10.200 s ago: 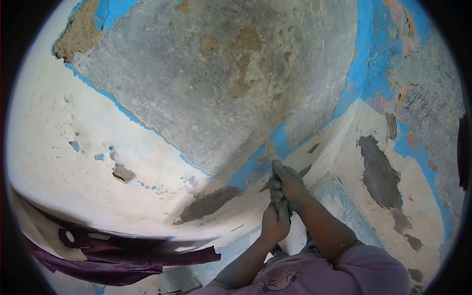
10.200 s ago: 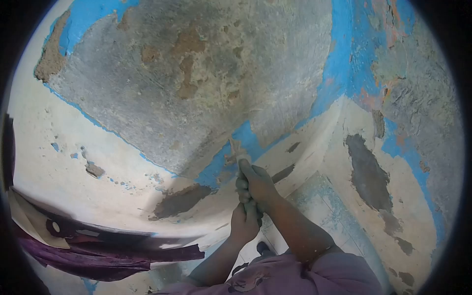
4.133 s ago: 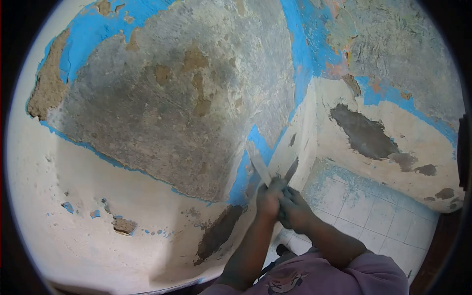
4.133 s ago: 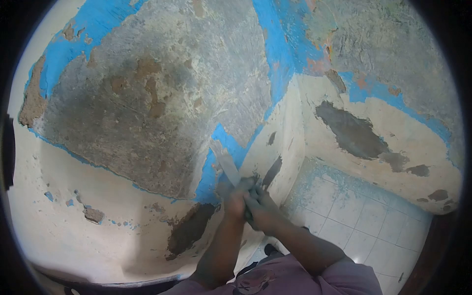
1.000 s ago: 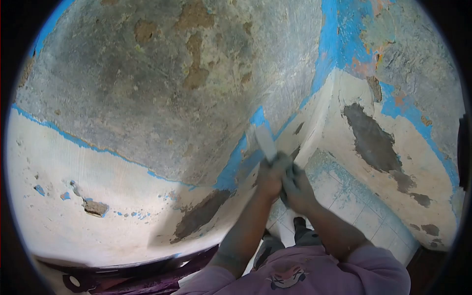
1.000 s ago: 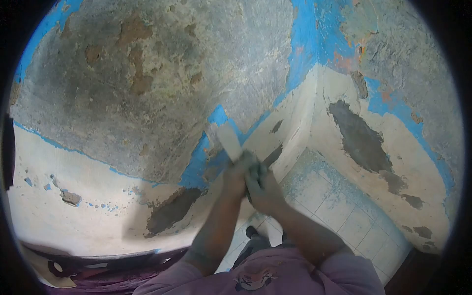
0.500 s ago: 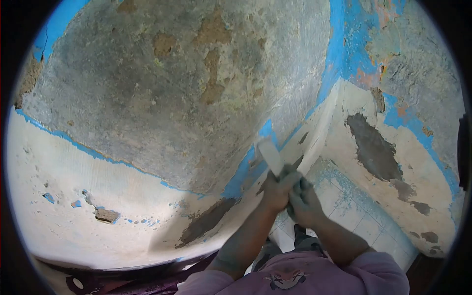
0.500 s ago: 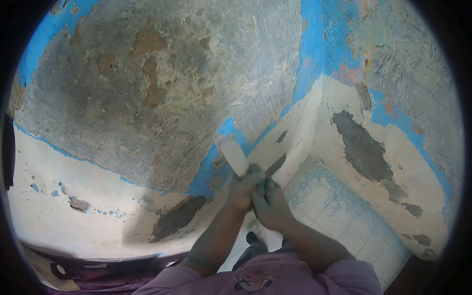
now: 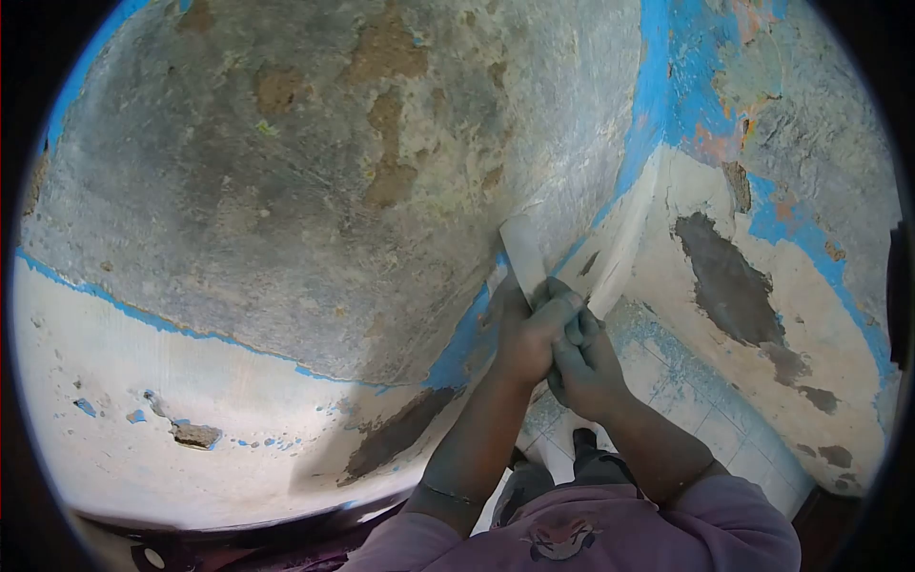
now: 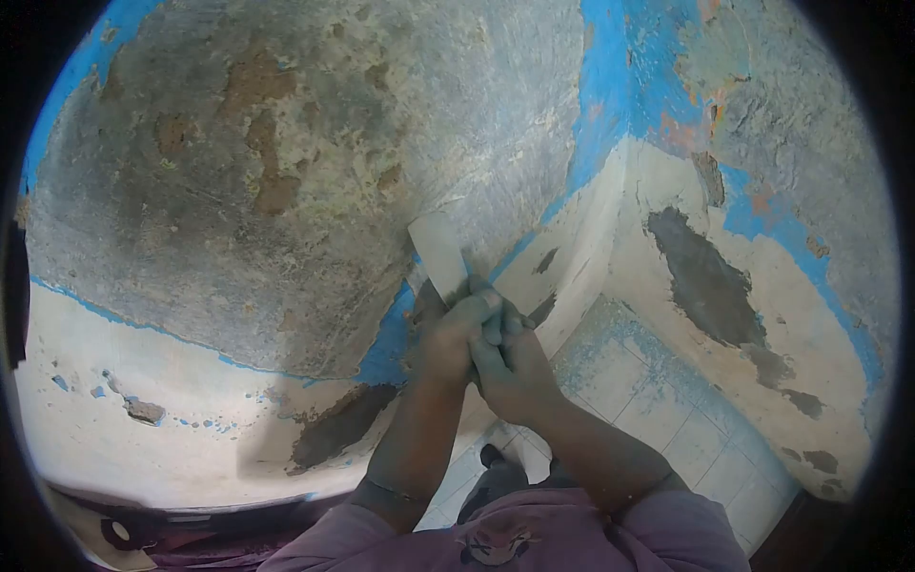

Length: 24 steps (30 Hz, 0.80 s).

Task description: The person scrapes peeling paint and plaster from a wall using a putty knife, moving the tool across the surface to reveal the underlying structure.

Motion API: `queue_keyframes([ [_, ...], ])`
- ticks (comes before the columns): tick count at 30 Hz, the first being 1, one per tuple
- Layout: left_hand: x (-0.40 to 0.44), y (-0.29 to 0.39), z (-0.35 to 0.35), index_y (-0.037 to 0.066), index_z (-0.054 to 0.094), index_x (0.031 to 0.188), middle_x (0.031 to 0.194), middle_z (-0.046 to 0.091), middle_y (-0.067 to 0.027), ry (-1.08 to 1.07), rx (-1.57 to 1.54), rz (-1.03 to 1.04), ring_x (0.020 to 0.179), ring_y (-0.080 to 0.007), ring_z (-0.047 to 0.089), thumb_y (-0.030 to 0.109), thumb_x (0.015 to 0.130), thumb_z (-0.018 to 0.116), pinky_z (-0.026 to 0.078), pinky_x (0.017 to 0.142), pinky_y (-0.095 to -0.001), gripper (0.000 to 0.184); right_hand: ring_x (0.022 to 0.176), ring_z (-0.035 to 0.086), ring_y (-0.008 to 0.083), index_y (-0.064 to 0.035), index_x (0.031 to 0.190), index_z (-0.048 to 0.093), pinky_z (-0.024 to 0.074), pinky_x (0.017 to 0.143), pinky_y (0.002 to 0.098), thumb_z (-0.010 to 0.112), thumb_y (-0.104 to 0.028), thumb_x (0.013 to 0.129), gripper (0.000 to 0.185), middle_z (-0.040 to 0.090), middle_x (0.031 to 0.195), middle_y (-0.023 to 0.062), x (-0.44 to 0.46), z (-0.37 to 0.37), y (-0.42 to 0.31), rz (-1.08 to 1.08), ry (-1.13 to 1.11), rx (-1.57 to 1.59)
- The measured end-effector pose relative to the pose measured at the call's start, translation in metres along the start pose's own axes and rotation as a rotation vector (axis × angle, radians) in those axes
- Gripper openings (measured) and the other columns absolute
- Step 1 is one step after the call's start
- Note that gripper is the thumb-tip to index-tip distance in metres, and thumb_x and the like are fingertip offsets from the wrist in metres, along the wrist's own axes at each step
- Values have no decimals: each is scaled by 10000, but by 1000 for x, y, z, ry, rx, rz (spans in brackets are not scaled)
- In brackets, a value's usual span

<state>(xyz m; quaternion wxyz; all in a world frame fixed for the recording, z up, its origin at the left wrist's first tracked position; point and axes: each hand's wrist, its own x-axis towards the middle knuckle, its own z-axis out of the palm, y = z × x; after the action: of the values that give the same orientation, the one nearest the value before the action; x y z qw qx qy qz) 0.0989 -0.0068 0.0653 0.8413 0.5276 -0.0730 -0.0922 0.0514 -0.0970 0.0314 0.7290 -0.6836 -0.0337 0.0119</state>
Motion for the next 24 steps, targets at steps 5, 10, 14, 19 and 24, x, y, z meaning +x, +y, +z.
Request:
queue_keyframes([
  [5, -21, -37, -17, 35, 492, 631, 517, 477, -56, 15, -66, -140, 556, -192, 559, 70, 749, 537, 508, 658, -379, 131, 590, 544, 151, 37, 1018, 449, 432, 517, 275, 451, -190, 855, 279, 546, 714, 124, -14, 6, 22, -15, 26, 198],
  [10, -19, -33, -19, 43, 483, 642, 525, 492, -60, -12, -85, -169, 589, -192, 569, 55, 778, 519, 507, 666, -391, 142, 536, 504, 110, 17, 936, 451, 411, 476, 268, 448, -124, 856, 162, 508, 660, 74, -14, 8, 38, 26, -14, 178],
  [14, -29, -41, -31, 32, 491, 659, 530, 495, -67, -12, -68, -182, 589, -193, 568, 61, 773, 534, 506, 666, -392, 125, 536, 503, 110, 16, 880, 452, 403, 462, 272, 425, -115, 845, 139, 506, 650, 76, -22, 14, 24, 87, -30, 102],
  [19, -16, -15, -23, 30, 495, 636, 538, 509, -78, -30, 12, -253, 560, -187, 561, 69, 744, 549, 505, 673, -392, 127, 554, 496, 86, -11, 1151, 359, 402, 470, 230, 402, -156, 870, 319, 524, 780, 60, -16, 14, 21, 81, -41, 57],
  [24, -12, -24, -27, 12, 507, 629, 553, 518, -75, -32, -50, -207, 521, -160, 535, 88, 741, 576, 464, 558, -322, 152, 465, 452, 71, -42, 1318, 227, 358, 387, 208, 417, -217, 896, 494, 533, 840, 37, -15, 18, 36, 140, 68, -69],
])
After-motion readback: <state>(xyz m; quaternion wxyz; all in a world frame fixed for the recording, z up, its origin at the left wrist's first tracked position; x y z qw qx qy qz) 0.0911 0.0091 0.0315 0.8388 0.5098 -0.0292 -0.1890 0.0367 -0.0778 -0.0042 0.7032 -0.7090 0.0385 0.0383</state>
